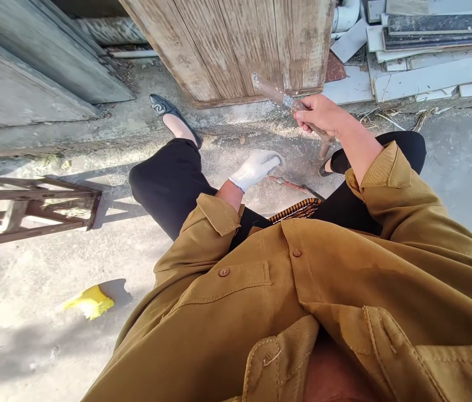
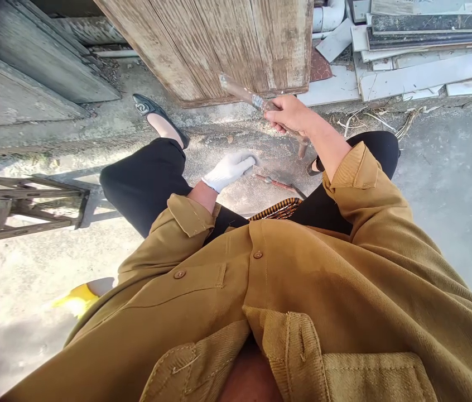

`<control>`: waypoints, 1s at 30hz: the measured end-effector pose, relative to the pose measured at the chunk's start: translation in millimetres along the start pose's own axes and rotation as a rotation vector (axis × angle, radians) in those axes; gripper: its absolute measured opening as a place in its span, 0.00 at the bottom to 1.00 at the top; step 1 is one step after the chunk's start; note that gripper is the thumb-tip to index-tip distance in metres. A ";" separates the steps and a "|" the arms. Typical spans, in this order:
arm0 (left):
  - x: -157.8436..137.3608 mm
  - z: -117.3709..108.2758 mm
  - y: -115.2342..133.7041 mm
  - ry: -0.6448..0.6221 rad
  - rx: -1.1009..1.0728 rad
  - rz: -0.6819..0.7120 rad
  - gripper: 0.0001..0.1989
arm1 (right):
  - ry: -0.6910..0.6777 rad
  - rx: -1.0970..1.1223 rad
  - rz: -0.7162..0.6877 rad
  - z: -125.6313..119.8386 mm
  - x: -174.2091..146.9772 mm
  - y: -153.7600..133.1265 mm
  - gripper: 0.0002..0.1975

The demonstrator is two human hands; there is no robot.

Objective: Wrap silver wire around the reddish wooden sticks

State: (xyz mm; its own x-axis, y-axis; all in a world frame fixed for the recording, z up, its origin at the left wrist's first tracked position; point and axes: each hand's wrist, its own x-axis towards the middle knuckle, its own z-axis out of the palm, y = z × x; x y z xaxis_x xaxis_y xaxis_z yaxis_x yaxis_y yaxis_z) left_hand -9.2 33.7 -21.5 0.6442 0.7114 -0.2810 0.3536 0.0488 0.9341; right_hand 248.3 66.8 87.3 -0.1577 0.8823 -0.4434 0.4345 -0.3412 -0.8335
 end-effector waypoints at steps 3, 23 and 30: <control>-5.1 3.7 6.0 -0.097 0.051 0.000 0.12 | 0.078 -0.333 0.048 8.0 12.1 11.3 0.09; 2.0 -11.0 -2.4 0.157 0.086 -0.027 0.10 | -0.858 -0.504 0.014 23.2 -10.0 -2.8 0.09; -0.3 1.4 4.4 -0.017 -0.070 -0.075 0.10 | -0.118 -0.179 -0.095 7.3 -5.3 -2.6 0.11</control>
State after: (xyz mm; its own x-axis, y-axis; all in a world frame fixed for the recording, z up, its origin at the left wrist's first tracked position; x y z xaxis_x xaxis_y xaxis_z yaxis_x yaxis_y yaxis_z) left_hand -6.9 32.7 -17.7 0.6293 0.6920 -0.3536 0.3530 0.1508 0.9234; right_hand 241.6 60.7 89.4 -0.3035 0.8600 -0.4102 0.5614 -0.1865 -0.8063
